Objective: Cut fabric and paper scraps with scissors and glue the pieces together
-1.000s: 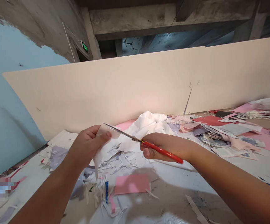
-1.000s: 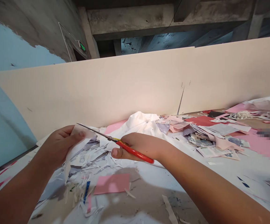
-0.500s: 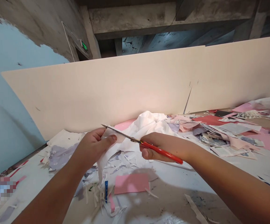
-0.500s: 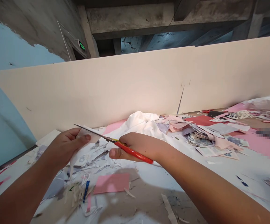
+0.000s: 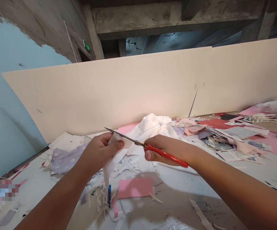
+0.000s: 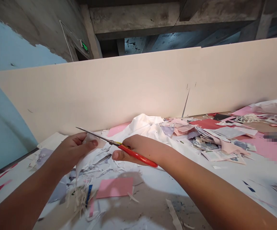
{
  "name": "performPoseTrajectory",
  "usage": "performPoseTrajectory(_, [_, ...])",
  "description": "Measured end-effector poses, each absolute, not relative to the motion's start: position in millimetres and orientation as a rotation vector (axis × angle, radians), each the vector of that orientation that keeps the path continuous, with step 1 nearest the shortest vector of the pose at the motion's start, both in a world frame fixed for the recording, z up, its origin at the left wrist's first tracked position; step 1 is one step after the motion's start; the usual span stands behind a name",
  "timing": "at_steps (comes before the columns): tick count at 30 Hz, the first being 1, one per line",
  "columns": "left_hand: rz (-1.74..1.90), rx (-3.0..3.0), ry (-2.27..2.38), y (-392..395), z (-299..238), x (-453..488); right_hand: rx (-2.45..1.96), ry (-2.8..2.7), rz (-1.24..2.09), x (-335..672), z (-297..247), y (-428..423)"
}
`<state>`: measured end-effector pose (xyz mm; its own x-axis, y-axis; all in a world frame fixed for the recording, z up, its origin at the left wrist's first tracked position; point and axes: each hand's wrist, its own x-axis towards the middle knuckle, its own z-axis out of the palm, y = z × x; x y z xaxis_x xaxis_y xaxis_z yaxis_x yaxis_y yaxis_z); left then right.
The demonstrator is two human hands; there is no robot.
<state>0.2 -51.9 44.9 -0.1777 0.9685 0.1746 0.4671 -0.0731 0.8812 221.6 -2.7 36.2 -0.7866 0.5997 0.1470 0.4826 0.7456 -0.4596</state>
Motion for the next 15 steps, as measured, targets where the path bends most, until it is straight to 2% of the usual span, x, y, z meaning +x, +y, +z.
performPoseTrajectory(15, [1.189,1.52,1.664,-53.3,46.1,2.3,-0.931,-2.644,0.639,219.4,38.3,-2.6])
